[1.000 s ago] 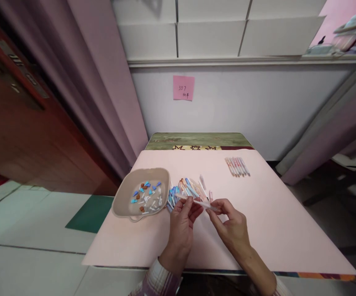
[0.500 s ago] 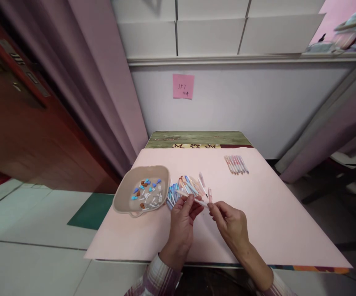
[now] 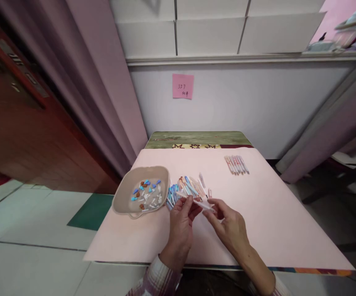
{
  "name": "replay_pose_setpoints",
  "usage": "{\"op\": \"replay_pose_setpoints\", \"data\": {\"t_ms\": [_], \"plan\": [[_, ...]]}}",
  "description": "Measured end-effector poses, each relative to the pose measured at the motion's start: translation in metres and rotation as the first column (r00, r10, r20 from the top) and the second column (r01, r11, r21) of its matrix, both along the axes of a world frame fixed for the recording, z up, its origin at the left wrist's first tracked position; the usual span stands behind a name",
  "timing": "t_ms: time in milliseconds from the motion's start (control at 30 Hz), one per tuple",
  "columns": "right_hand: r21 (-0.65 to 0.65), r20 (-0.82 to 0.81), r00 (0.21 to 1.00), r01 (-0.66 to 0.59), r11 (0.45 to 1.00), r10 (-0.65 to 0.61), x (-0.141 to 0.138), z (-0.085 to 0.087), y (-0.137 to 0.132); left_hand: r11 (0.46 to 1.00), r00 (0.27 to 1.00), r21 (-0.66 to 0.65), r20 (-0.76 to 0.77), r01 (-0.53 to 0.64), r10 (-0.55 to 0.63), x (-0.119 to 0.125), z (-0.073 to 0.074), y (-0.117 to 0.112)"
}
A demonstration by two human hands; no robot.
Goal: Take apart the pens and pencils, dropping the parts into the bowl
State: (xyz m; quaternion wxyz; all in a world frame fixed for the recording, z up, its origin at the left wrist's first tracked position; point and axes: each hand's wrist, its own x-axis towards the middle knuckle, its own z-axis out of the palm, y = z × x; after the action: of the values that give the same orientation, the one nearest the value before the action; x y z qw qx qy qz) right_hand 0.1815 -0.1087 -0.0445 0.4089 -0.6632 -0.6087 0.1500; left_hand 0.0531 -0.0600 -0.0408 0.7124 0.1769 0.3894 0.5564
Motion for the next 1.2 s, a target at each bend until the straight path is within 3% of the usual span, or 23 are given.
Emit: {"op": "replay_pose_setpoints", "data": {"t_ms": [133, 300, 467, 667, 833, 1033, 1200], "plan": [[0.029, 0.007, 1.0, 0.006, 1.0, -0.006, 0.0, -0.003, 0.002, 1.0, 1.0, -0.006, 0.005, -0.009, 0.009, 0.002, -0.003, 0.001], [-0.066, -0.031, 0.999, -0.027, 0.997, 0.025, 0.002, -0.007, 0.005, 1.0, 1.0, 0.024, -0.016, 0.014, -0.014, 0.003, -0.004, 0.006], [0.014, 0.008, 1.0, 0.012, 1.0, -0.012, 0.002, -0.007, 0.013, 0.999, 1.0, 0.037, -0.01, 0.006, -0.005, 0.005, -0.007, 0.014], [-0.113, -0.068, 0.997, -0.048, 0.992, 0.041, 0.004, -0.011, 0.016, 1.0, 0.999, 0.019, -0.039, 0.003, -0.002, 0.007, -0.012, 0.02], [-0.054, -0.032, 0.999, -0.005, 0.999, 0.004, 0.007, -0.013, 0.022, 1.0, 0.998, 0.004, -0.067, -0.005, 0.005, 0.012, -0.012, 0.027], [-0.122, -0.052, 0.996, -0.072, 0.99, 0.066, 0.012, -0.011, 0.027, 1.0, 0.995, 0.019, -0.099, 0.015, -0.013, 0.02, -0.009, 0.032], [-0.065, -0.019, 1.0, -0.016, 0.998, 0.015, 0.016, -0.006, 0.033, 0.999, 0.988, 0.038, -0.152, 0.031, -0.025, 0.025, -0.009, 0.04]]}}
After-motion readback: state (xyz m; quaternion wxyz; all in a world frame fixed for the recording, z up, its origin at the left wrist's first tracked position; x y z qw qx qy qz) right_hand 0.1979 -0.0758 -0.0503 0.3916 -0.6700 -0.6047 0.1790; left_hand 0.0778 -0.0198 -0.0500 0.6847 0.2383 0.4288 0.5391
